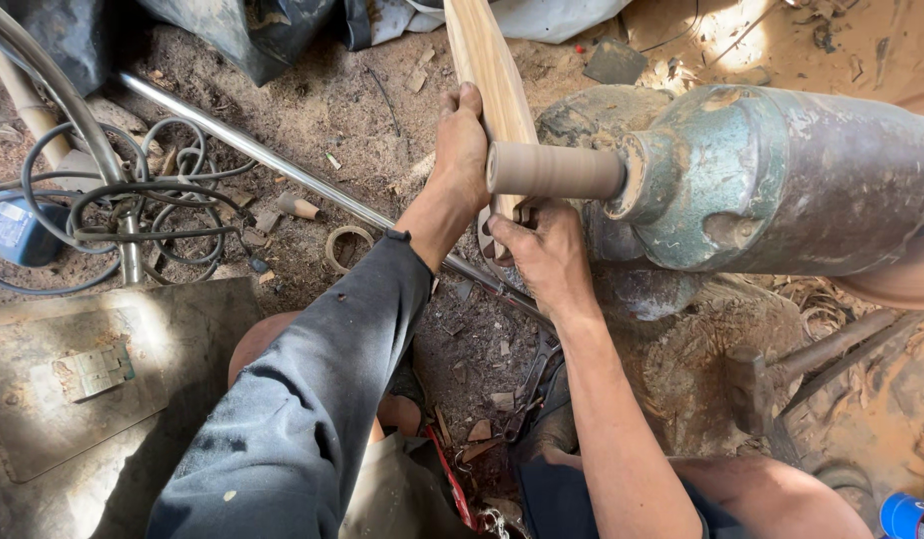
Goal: The person uses a wooden tool to shape a cylindrical piece of wood mounted on a rotating lathe. They hold the tool against the spinning wood to smooth and refine its surface, then briefly inspect the shaped piece.
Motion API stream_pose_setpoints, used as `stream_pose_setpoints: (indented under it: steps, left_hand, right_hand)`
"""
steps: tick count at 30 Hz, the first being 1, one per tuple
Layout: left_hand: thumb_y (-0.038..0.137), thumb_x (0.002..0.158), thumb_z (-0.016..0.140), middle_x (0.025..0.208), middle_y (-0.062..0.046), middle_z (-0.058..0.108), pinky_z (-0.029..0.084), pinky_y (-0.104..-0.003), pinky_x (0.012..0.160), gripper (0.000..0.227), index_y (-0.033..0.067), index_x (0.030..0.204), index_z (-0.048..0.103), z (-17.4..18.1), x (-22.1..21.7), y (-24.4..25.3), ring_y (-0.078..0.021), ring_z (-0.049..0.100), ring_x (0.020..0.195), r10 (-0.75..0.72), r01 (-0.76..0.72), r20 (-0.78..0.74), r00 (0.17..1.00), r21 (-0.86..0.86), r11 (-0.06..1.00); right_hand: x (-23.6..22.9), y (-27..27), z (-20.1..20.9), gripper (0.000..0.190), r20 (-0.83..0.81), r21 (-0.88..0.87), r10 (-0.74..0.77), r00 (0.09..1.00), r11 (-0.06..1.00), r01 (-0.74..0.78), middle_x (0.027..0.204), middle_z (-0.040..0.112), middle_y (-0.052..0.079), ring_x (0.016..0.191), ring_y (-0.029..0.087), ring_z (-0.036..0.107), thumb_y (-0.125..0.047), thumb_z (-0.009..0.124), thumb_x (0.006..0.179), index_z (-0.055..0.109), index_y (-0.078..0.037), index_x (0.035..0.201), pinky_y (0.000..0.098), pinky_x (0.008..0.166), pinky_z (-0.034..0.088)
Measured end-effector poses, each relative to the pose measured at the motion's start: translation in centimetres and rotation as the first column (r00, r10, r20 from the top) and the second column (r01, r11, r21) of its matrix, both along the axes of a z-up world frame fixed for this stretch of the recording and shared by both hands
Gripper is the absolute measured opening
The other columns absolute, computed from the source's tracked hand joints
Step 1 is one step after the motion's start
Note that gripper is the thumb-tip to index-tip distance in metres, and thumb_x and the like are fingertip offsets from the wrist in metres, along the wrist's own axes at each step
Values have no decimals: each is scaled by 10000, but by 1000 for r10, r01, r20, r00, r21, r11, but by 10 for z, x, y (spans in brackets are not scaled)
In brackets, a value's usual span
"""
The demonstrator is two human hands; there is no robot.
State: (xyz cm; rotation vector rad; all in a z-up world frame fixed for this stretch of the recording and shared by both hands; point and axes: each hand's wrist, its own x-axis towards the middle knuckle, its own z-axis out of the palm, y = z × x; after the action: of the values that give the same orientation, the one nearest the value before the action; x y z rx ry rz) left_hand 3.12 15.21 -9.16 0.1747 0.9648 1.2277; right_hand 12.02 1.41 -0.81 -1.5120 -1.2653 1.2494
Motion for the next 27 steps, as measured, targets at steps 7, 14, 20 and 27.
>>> stream_pose_setpoints:
  steps: [7, 14, 20, 27]
  left_hand:
    - [330, 1058, 384, 1068, -157, 589, 634, -442, 783, 289, 82, 1194, 443, 28, -2, -39, -237, 650, 870, -79, 76, -97, 992, -37, 996]
    - [363, 1023, 427, 1142, -212, 605, 585, -502, 858, 328, 132, 1255, 409, 59, -6, -117, -326, 647, 977, -204, 213, -280, 938, 3, 977]
    - [446, 1037, 342, 1246, -248, 552, 533, -491, 1026, 402, 126, 1273, 402, 70, -15, -189, -313, 605, 1167, -363, 378, -305, 880, -12, 926]
    - [549, 1102, 312, 1160, -37, 556, 474, -375, 927, 431, 183, 1269, 468, 31, -14, -231, -159, 562, 1059, -430, 434, -205, 879, -31, 901]
  right_hand:
    - [-4, -30, 7, 246, 195, -110, -68, 978, 990, 91, 776, 710, 101, 615, 193, 699, -176, 682, 812, 662, 17, 964, 314, 550, 610]
    - [-4, -112, -3, 349, 173, -126, -120, 978, 982, 143, 796, 742, 181, 659, 221, 689, -231, 698, 815, 732, 88, 952, 365, 620, 582]
    - [-3, -189, -21, 550, 26, -169, -208, 978, 963, 210, 966, 726, 214, 768, 267, 748, -280, 722, 799, 588, 102, 1172, 408, 650, 664]
    - [2, -236, -17, 740, 274, -70, -45, 961, 995, 66, 1032, 760, 160, 929, 250, 768, -322, 674, 892, 408, 45, 1478, 368, 841, 615]
